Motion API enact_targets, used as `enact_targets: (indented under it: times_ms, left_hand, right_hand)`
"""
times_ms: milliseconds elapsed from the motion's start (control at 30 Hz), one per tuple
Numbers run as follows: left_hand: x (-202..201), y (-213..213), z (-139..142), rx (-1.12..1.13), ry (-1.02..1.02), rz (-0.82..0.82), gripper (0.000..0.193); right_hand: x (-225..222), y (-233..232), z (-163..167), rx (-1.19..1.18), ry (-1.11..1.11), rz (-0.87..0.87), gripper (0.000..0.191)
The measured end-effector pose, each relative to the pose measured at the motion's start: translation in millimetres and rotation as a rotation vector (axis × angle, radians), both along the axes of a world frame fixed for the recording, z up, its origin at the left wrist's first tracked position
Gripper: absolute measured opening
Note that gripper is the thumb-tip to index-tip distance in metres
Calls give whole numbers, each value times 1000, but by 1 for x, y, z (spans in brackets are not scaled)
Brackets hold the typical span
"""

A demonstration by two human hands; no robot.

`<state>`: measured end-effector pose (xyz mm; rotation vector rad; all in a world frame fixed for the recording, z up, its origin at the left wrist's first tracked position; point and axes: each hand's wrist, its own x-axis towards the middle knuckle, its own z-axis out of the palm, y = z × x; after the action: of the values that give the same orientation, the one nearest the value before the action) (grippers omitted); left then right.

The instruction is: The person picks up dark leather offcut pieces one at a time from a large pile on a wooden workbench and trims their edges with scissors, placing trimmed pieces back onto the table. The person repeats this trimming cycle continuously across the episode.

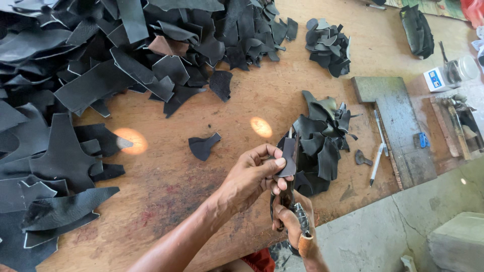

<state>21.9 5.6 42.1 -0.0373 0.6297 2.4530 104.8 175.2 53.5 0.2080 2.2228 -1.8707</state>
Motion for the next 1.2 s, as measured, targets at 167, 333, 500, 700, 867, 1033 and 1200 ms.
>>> enact_targets:
  times_ms: [167,333,500,700,867,1033,1200]
  left_hand:
    - [5,2,-7,9,-32,-28,10]
    - [9,1,-14,-5,-19,-46,10]
    - [13,0,-17,-22,-30,-53,7]
    - [18,-9,-10,-200,65,-52,13]
    - [13,-17,-2,-528,252,-3,22]
    - [11,-17,-2,-511,268,-21,23]
    - [11,-17,-10,-443,246,-20,23]
  right_hand:
    - [3,-4,-1,-1,-52,-38,15]
    - [7,-8,-2,1,-74,-69,16]
    - [12,-9,-2,12,-124,-75,15]
    - [23,-10,-7,40,-128,-63,15]
    - [33,-13,-14,100,-227,-118,14]
    - [34,-13,-14,150,-292,-147,12]
    - [36,-17,-14,131,-219,-126,11]
